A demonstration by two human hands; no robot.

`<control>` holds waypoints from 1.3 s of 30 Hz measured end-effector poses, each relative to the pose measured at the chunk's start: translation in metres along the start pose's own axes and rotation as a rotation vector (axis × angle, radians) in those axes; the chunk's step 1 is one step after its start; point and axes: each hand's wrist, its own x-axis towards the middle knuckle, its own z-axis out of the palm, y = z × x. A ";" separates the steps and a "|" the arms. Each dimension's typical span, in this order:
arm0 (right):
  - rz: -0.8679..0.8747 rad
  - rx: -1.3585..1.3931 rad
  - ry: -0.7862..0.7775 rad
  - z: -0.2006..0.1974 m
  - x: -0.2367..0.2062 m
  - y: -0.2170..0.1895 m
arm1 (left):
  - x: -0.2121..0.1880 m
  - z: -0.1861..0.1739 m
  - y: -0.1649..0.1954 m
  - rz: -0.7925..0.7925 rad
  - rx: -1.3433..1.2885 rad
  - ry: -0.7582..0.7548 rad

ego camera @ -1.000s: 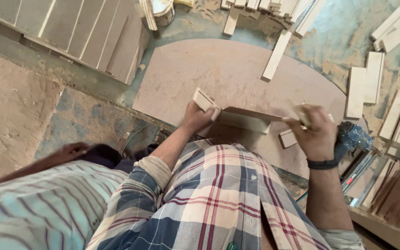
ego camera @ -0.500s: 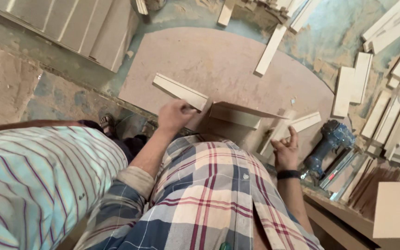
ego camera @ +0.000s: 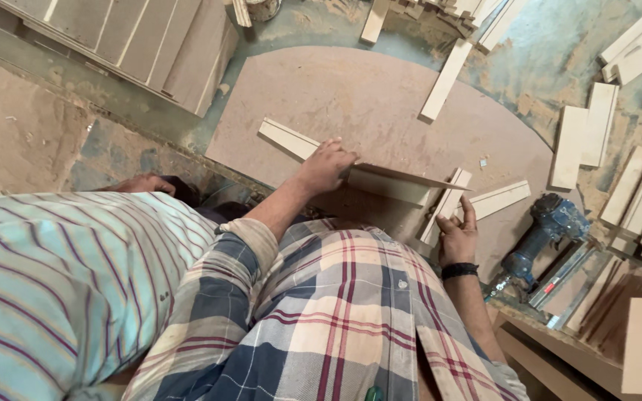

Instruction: The person assembles small wooden boxes by fitting pre-cut wooden pieces together and securing them with a pneumatic nail gun. They repeatedly align and fasten the sides of each box on a workbench.

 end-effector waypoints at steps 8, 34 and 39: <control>0.010 -0.057 -0.009 0.002 0.001 -0.012 | -0.002 -0.002 0.001 0.014 -0.026 0.022; -0.654 -1.016 -0.241 0.174 0.054 -0.055 | -0.060 -0.085 -0.055 -0.413 0.409 -0.205; -0.586 -1.003 -0.409 0.148 0.061 -0.033 | -0.054 -0.079 -0.052 -0.333 0.515 -0.068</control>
